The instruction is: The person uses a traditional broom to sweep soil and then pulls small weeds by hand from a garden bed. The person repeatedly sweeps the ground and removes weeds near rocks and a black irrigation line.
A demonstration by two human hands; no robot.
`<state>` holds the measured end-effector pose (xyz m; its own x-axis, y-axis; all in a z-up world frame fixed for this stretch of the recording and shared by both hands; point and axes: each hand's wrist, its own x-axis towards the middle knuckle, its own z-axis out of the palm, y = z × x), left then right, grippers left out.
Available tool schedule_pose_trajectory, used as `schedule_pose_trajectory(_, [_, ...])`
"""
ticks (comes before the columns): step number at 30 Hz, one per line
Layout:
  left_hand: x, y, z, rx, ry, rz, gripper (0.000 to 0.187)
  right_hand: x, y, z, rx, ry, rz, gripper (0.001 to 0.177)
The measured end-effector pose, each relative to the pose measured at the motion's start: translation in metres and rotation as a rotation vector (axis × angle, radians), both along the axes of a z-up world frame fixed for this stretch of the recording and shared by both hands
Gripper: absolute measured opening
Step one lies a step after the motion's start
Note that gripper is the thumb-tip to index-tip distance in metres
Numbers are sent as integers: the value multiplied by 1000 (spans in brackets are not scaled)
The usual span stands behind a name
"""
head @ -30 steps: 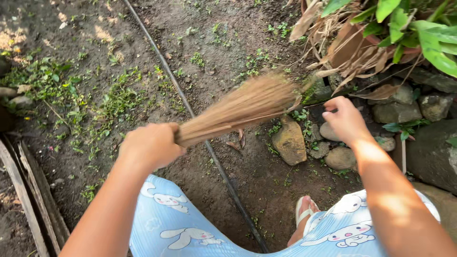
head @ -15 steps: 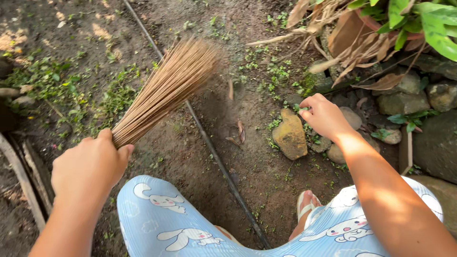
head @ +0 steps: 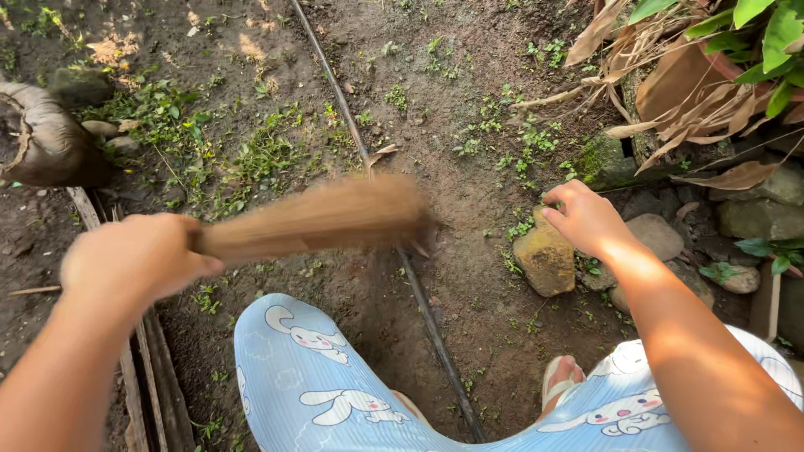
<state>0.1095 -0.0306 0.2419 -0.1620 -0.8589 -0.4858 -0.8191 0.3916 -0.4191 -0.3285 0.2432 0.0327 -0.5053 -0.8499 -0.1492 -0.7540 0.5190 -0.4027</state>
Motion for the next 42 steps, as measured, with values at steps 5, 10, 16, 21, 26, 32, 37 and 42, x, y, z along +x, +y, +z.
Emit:
schedule_pose_trajectory(5, [24,10,2,-239,110,-60,51,6,-8,-6,-46,-24,25,34])
schedule_pose_trajectory(10, [-1,25,-15,-28,214,-20,55,12,-12,-18,-31,31,62,33])
schedule_pose_trajectory(16, [-23,10,-34,189,110,-109,57,-3,2,-20,9,21,-13,35])
schedule_pose_trajectory(21, [16,-43,-12,-77,-88,51,57,-1,10,-20,61,24,-37,36])
schedule_pose_trajectory(26, [35,-21,-21,-373,78,-143,49,8,9,-18,117,-4,-56,37])
schedule_pose_trajectory(32, [12,-6,-32,-12,302,-33,54,12,-3,-23,87,-19,-12,35])
schedule_pose_trajectory(37, [34,-29,-36,142,133,-95,70,20,-16,-31,56,58,85,30])
schedule_pose_trajectory(42, [78,-77,-12,85,-219,-23,63,27,-28,-32,17,67,183,27])
